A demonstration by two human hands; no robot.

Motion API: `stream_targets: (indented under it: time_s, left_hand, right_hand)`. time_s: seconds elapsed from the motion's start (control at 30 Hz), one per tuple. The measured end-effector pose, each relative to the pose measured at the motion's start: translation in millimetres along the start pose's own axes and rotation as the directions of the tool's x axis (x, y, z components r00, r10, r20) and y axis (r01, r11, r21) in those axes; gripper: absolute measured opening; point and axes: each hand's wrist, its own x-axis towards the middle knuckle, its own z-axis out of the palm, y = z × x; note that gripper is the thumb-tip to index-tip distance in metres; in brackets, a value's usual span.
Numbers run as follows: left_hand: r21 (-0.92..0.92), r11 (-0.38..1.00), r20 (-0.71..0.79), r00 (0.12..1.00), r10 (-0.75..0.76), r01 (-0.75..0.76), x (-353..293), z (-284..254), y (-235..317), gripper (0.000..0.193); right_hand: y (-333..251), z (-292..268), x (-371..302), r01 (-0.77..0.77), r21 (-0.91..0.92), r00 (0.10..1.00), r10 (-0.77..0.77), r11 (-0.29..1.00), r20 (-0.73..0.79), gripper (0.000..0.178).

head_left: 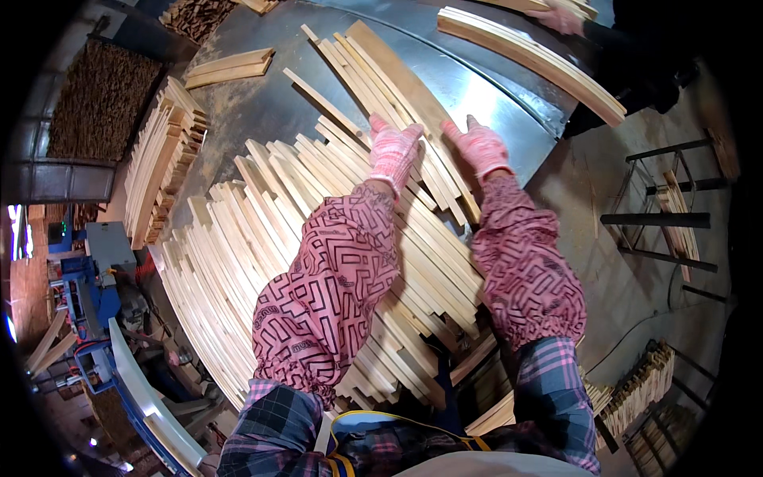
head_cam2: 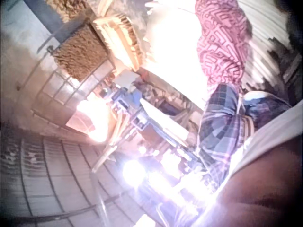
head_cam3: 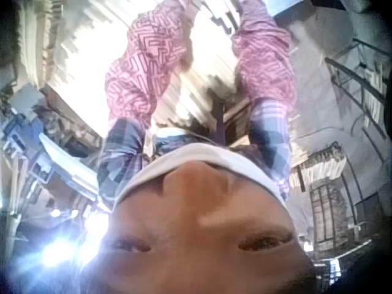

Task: The person gathers thin wooden planks from a metal table and stacks them onto a conveyor belt. They repeatedly pick up bundles of planks, align them, and place them onto the moving belt in a workshop environment.

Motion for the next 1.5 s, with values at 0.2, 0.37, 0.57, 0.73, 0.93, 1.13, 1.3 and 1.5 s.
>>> stream_targets:
  time_s: [0.2,0.37,0.57,0.73,0.93,1.13,1.3,1.5]
  left_hand:
    - [-0.013,0.998,0.279,0.958,0.069,-0.068,22,3,-10,0.078]
    - [-0.461,0.887,0.268,0.949,0.167,-0.025,19,19,-27,0.049]
    - [-0.3,0.839,0.468,0.836,-0.285,0.454,-31,14,26,0.074]
    - [-0.195,0.981,0.27,0.962,0.037,0.017,-136,-39,48,0.121]
    - [0.153,0.968,0.391,0.912,0.124,-0.197,-231,-98,-59,0.108]
    - [0.509,0.812,0.623,0.774,-0.118,-0.286,-269,-149,-87,0.079]
    - [0.393,0.851,0.539,0.837,0.093,-0.348,-292,-146,-97,0.071]
    - [0.373,0.927,0.437,0.875,-0.207,0.033,-271,-138,-32,0.102]
  right_hand:
    - [-35,-27,16,0.089,-0.012,0.955,-0.082,0.996,0.284,0.081]
    - [-69,-7,24,0.015,-0.164,0.944,0.04,0.986,0.327,0.092]
    - [-40,-55,-19,0.019,0.13,0.942,-0.061,0.991,0.33,0.074]
    - [-16,-71,-90,0.138,0.439,0.949,-0.244,0.888,0.197,0.065]
    - [-31,-62,-212,0.133,0.303,0.896,-0.245,0.944,0.37,0.077]
    - [-24,-4,-243,0.37,-0.2,0.857,-0.25,0.907,0.451,0.102]
    - [7,0,-227,0.044,-0.118,0.911,0.009,0.992,0.413,0.09]
    - [0,-15,-226,-0.22,0.334,0.787,-0.036,0.916,0.615,0.049]
